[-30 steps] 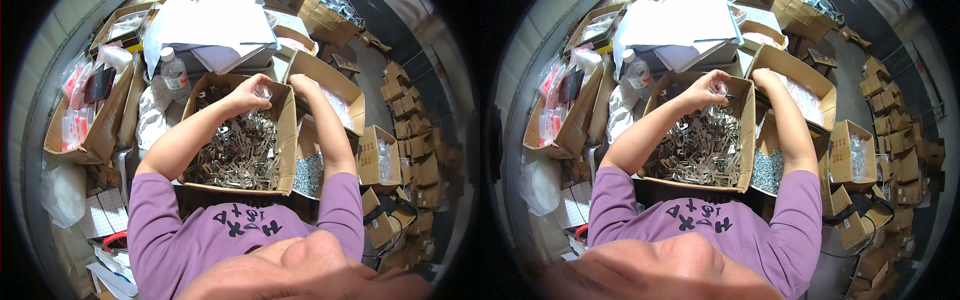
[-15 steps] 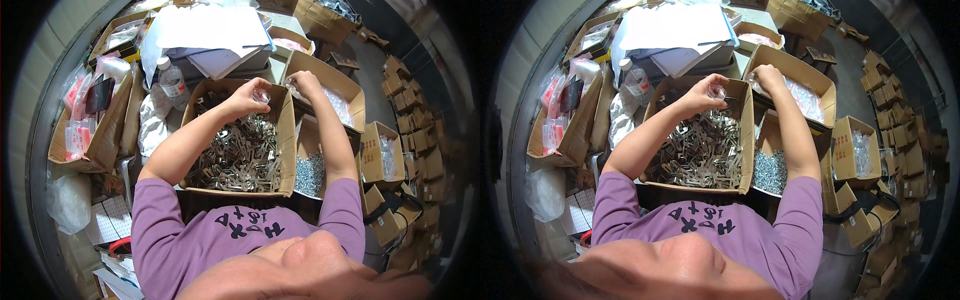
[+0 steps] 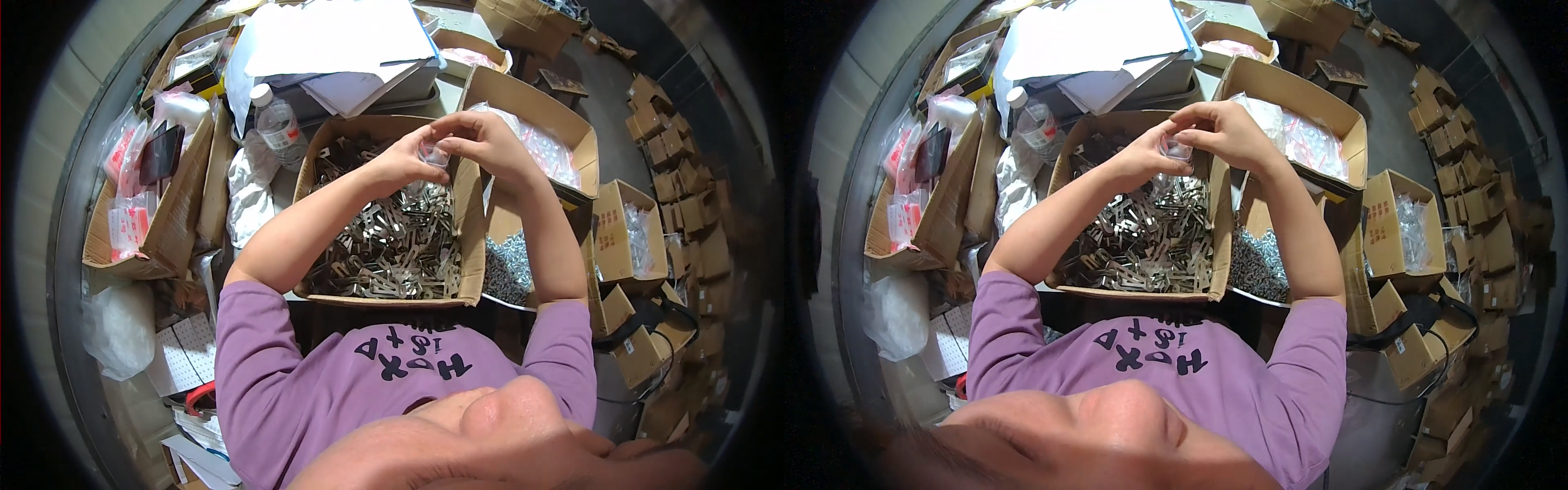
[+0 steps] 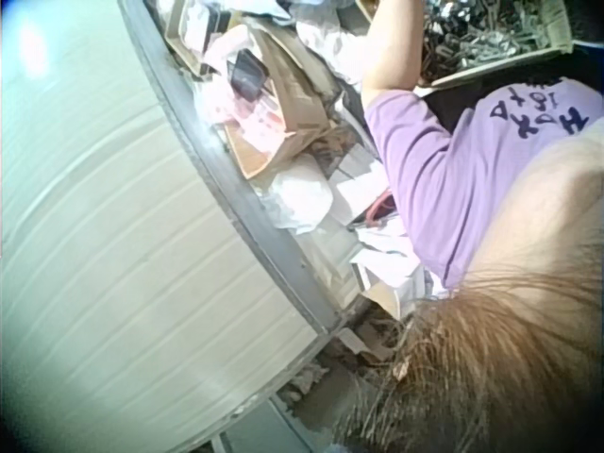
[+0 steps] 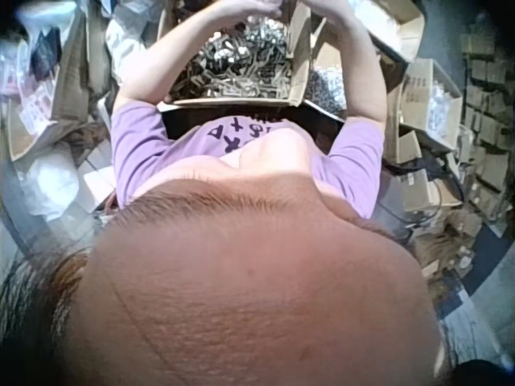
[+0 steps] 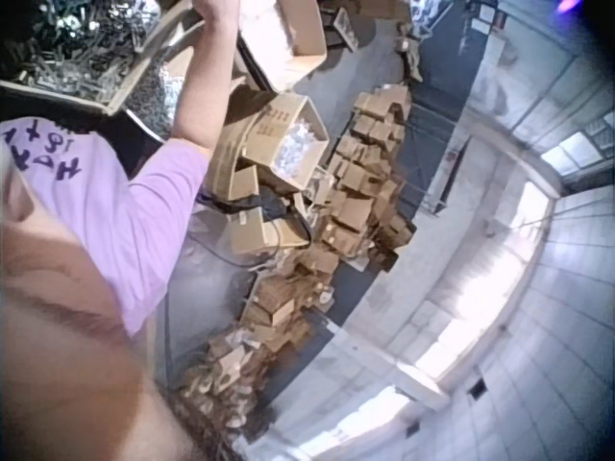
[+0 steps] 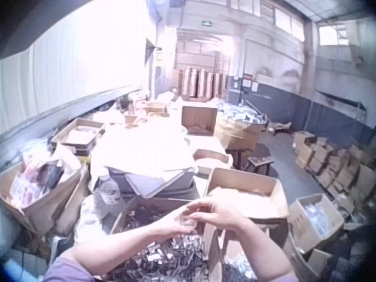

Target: The person sorts metal hinges and screws from cardboard boxes into small plastic bags.

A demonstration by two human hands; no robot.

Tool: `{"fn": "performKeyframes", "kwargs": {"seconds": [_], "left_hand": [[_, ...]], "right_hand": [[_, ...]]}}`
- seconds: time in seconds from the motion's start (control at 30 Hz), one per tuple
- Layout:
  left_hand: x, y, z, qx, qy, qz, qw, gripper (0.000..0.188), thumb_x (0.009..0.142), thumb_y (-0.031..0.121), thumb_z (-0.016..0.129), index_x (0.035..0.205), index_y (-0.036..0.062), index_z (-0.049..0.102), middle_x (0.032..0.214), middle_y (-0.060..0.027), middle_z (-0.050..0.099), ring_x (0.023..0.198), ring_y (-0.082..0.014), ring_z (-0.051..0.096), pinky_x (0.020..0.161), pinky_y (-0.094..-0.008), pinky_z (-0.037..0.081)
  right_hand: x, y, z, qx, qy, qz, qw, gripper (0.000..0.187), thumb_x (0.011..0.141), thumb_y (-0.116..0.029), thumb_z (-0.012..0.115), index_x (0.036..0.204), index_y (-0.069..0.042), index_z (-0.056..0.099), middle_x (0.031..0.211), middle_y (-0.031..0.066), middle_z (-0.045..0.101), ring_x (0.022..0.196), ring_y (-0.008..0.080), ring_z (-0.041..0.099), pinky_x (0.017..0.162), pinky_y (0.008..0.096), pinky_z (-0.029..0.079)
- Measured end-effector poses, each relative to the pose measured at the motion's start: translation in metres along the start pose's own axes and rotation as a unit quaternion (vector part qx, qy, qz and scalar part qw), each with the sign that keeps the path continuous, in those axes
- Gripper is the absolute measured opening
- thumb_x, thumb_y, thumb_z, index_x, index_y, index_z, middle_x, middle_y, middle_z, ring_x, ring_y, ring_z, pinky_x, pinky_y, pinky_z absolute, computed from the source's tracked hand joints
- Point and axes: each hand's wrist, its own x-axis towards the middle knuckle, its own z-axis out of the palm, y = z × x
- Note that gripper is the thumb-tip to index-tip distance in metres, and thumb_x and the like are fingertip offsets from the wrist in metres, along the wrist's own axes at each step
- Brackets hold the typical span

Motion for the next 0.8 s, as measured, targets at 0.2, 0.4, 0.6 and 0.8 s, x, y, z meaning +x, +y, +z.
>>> {"fn": "performKeyframes", "kwargs": {"seconds": [0.2,0.4,0.6,0.8], "left_hand": [[-0.004,0.012,0.008,0.011,-0.032,0.019,0.999,0.06,0.075,0.003,0.07,0.126,0.0019,0.039,0.109,-0.0078,0.055,0.098,-0.0137,0.056,0.085,-0.028,0.048],[0.0,0.013,0.0,0.039,0.041,0.07,0.996,0.019,0.088,0.009,0.06,0.102,-0.0046,0.058,0.095,-0.0072,0.064,0.086,-0.0108,0.061,0.078,-0.0247,0.05],[-0.003,0.013,0.01,0.173,0.062,0.1,0.978,0.016,0.09,0.01,0.057,0.096,-0.0046,0.06,0.085,-0.0037,0.063,0.08,-0.0074,0.058,0.073,-0.0215,0.048],[-0.008,0.02,0.017,0.17,0.045,0.087,0.981,0.015,0.09,0.01,0.057,0.095,-0.0038,0.059,0.084,-0.0024,0.062,0.077,-0.0065,0.056,0.071,-0.0208,0.047]], "right_hand": [[-0.027,0.0,0.005,-0.257,0.036,-0.142,0.955,0.016,0.073,-0.014,0.071,0.083,-0.003,0.066,0.105,0.013,0.053,0.1,0.0254,0.051,0.087,0.0337,0.042],[-0.036,0.012,0.005,-0.15,0.144,-0.056,0.977,0.015,0.077,-0.013,0.069,0.08,0.001,0.066,0.087,0.0084,0.064,0.073,0.0127,0.057,0.066,0.0259,0.046],[-0.036,0.019,0.016,-0.1,0.165,-0.061,0.979,0.016,0.079,-0.012,0.066,0.088,0.0,0.063,0.072,0.0011,0.062,0.066,0.0056,0.054,0.059,0.0214,0.044],[-0.043,0.026,0.021,-0.027,0.127,-0.05,0.99,0.016,0.081,-0.014,0.061,0.081,0.001,0.056,0.066,0.0011,0.053,0.062,0.0068,0.048,0.057,0.0237,0.042]]}}
